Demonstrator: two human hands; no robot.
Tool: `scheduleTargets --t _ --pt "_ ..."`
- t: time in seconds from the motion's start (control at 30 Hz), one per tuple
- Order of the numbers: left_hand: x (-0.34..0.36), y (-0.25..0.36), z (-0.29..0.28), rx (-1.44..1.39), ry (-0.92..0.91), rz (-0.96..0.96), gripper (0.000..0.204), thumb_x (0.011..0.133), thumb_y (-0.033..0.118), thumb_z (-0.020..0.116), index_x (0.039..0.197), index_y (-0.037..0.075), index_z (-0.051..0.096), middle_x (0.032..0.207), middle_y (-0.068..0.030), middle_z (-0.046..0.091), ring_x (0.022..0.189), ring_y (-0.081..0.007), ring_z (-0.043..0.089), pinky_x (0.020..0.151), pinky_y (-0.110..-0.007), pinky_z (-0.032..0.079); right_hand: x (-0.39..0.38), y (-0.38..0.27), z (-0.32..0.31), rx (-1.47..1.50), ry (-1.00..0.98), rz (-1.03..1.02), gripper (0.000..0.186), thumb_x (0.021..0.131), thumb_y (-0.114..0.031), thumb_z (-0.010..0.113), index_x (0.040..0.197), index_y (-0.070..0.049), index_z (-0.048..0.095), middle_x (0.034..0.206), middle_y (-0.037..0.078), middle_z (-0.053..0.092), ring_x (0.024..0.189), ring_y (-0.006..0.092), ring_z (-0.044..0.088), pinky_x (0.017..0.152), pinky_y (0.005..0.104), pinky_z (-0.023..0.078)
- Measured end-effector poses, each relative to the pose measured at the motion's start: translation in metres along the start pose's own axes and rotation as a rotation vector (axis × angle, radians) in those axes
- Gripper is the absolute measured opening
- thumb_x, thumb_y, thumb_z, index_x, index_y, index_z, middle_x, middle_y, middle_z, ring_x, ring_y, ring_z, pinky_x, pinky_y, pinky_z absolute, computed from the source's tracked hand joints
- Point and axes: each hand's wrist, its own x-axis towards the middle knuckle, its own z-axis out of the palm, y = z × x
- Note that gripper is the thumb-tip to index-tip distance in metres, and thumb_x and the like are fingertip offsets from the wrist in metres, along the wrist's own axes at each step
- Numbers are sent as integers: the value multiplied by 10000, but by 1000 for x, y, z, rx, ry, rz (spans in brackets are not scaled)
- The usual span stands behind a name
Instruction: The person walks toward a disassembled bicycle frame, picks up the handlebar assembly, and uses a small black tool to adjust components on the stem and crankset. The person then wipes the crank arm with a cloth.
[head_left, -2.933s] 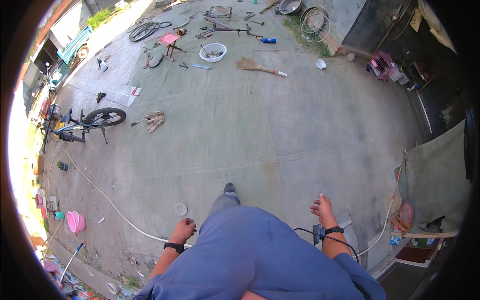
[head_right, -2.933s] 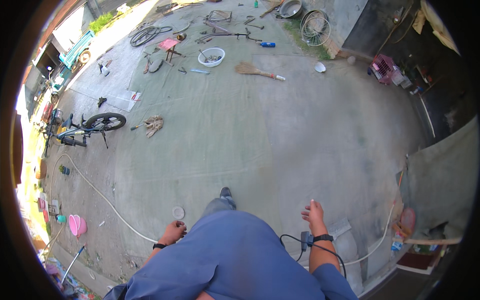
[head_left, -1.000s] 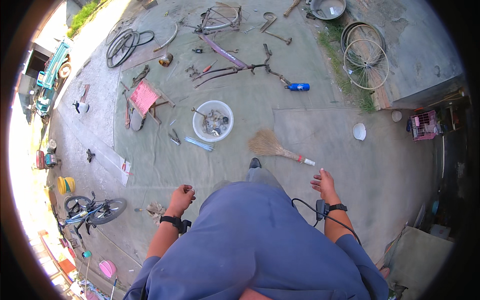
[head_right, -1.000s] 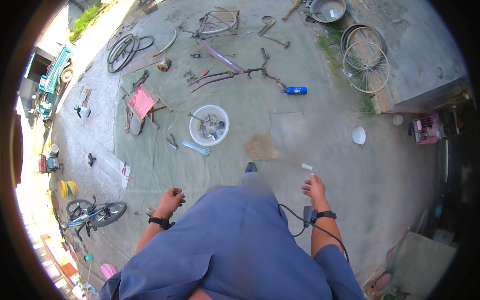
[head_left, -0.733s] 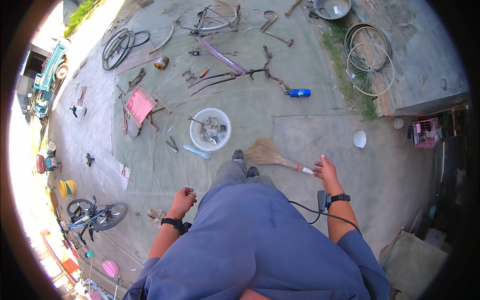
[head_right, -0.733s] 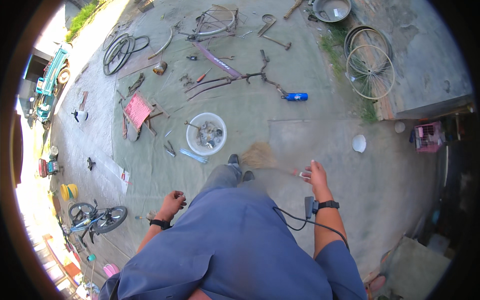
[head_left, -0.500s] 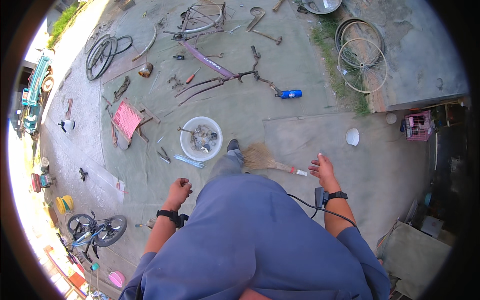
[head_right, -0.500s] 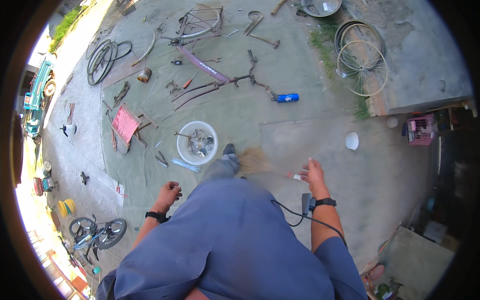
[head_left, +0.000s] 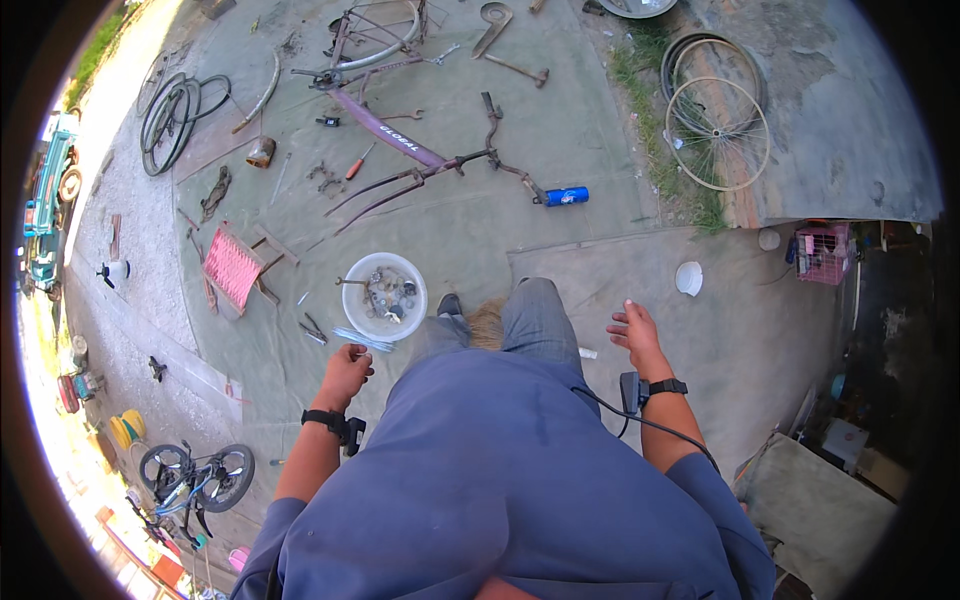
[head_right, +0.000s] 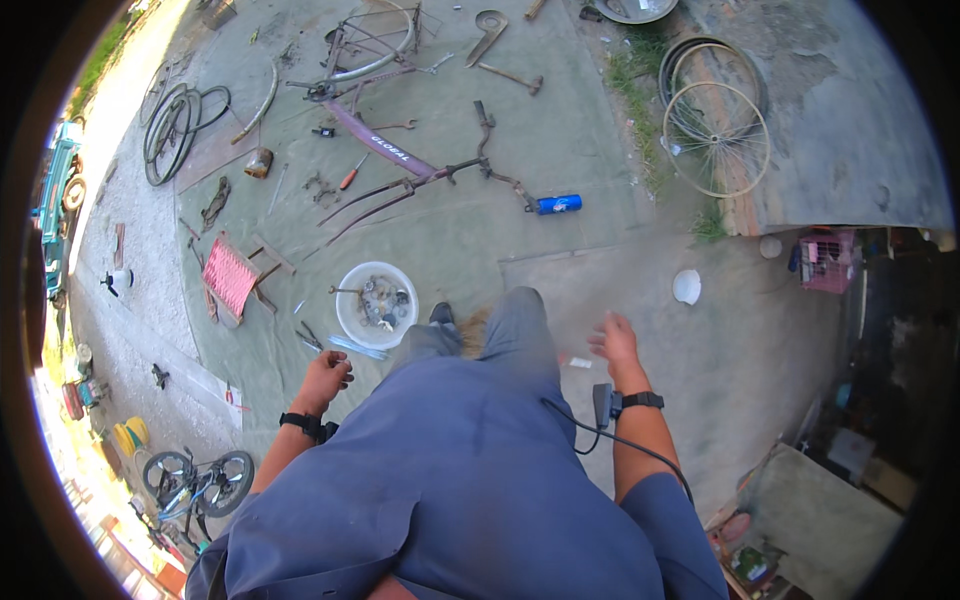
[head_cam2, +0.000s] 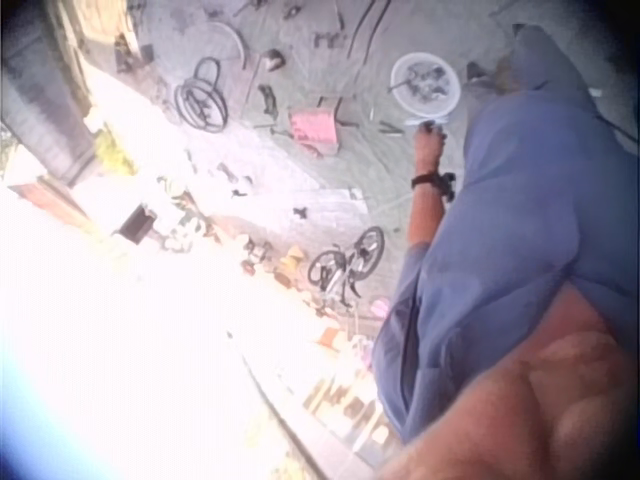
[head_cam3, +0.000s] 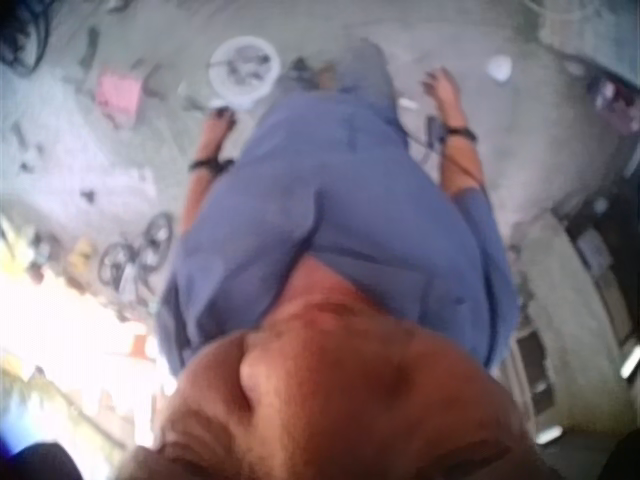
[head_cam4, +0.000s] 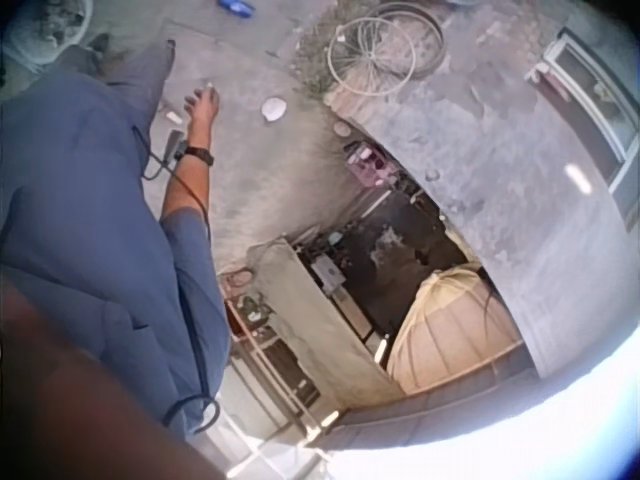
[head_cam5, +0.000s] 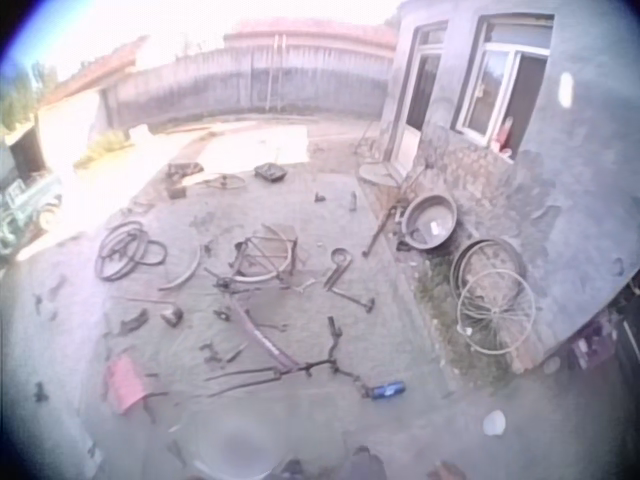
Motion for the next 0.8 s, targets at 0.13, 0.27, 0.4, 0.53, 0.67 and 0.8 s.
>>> scheduleTargets --t 0.13,0.27,0.4,0.53,0.67,0.8 --pt "6 28 15 -9 16 -44 350 938 160 617 1227 -29 562 999 -103 665 831 -184 686 687 -314 535 34 -28 -5 -24 -31 15 515 993 -466 555 1341 -98 463 1140 113 632 869 238 677 701 371 551" --pt "12 64 45 -51 66 -76 350 947 165 618 1232 -29 555 1018 -101 657 851 -188 682 703 -316 538 80 -60 -17 -58 -55 27 491 995 -458 555 1326 -104 474 1136 107 634 867 233 678 696 369 551" --pt "7 110 89 -52 107 -88 365 942 177 626 1234 -34 567 995 -107 680 838 -179 693 682 -310 534 129 -94 -46 -49 -109 22 487 992 -456 562 1318 -105 476 1128 101 637 860 231 679 692 367 551" --pt "4 154 136 -95 102 -103 369 941 175 625 1240 -31 565 1001 -108 678 841 -177 689 687 -308 532 168 -133 -92 -73 -126 25 485 991 -460 564 1313 -107 482 1113 93 637 853 228 677 689 363 550" --pt "1 175 166 -118 95 -120 363 941 174 622 1239 -25 568 1003 -105 677 842 -177 686 687 -307 531 192 -157 -125 -74 -100 48 482 991 -462 564 1308 -108 485 1100 87 636 848 223 676 690 362 550" --pt "1 185 179 -101 117 -137 363 942 176 625 1241 -22 568 1002 -101 677 844 -178 686 689 -310 531 210 -164 -137 -54 -109 62 483 991 -459 565 1312 -108 484 1103 88 636 847 222 676 694 365 551"
